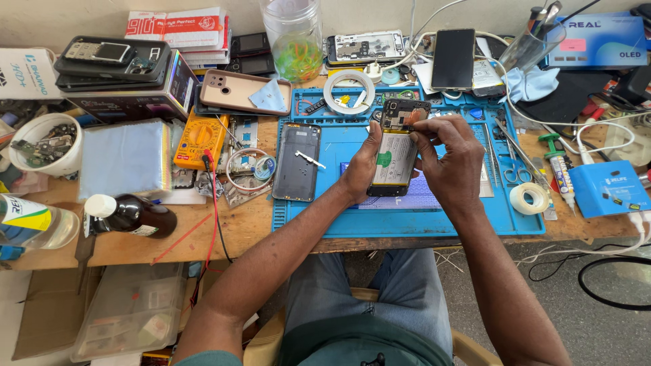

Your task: The person disassembles two smartphones on a workbench, using a prying tool and tweezers to remove back covers and internal components. The person handles batteries, circuit boards, and connectors, then reassembles the devices and tests the screens.

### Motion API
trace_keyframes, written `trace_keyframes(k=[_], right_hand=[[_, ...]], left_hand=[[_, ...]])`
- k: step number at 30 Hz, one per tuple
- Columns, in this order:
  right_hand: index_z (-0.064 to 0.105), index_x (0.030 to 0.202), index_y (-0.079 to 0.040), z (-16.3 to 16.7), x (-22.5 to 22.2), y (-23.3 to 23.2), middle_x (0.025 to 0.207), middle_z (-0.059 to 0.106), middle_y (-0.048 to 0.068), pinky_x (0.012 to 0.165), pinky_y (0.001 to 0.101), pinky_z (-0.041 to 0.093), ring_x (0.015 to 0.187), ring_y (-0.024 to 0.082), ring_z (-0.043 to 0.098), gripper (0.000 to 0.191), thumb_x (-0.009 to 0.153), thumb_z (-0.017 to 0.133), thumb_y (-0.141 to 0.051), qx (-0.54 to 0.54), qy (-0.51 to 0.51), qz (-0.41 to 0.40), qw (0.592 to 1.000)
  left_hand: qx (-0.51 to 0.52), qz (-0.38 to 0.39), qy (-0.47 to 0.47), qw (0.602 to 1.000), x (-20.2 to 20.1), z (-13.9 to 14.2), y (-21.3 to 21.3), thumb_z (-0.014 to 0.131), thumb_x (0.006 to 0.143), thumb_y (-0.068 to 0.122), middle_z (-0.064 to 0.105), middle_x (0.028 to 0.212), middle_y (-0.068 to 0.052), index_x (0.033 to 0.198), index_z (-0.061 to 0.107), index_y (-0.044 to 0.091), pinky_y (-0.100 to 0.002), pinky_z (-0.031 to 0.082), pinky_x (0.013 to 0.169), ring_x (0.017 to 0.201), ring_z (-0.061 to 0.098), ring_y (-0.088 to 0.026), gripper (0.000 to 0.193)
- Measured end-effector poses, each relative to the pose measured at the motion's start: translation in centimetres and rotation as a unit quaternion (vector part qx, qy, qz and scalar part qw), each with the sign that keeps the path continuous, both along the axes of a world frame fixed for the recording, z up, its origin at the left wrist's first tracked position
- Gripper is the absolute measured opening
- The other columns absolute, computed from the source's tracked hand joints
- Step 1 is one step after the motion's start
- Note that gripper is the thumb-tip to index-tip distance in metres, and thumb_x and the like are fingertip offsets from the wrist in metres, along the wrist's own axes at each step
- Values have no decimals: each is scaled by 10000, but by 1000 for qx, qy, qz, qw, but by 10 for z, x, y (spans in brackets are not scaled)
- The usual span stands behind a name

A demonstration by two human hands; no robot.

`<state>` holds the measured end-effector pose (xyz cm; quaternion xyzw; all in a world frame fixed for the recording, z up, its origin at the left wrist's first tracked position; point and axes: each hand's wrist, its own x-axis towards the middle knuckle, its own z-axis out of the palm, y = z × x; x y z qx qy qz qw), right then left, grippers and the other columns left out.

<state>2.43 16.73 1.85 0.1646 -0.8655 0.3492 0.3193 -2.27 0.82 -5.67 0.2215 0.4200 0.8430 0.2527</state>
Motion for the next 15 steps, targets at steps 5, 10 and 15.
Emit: trace_keyframes(k=[5, 10, 15], right_hand=[[728, 1089, -39, -4, 1, 0, 1080, 685, 92, 763, 309, 632, 929, 198, 727, 108, 992, 776, -42, 4, 21, 0, 1000], [730, 1086, -31, -1, 3, 0, 1064, 676, 104, 763, 336, 616, 933, 228, 716, 114, 982, 776, -40, 41, 34, -10, 999], [709, 1062, -23, 7, 3, 1, 1039, 661, 102, 747, 338, 615, 902, 213, 710, 91, 986, 757, -33, 29, -22, 4, 999]], left_hand=[[-6, -3, 7, 1000, 1, 1, 0, 225, 997, 765, 720, 1063, -182, 1354, 558, 22, -340, 645, 767, 941, 757, -254, 889], [-4, -4, 10, 1000, 1, 1, -1, 224, 1016, 759, 717, 1061, -180, 1358, 561, 17, -336, 640, 767, 938, 753, -254, 884], [-24, 10, 13, 1000, 0, 0, 0, 217, 1000, 759, 722, 1066, -181, 1345, 559, 16, -344, 649, 771, 942, 759, -253, 888]])
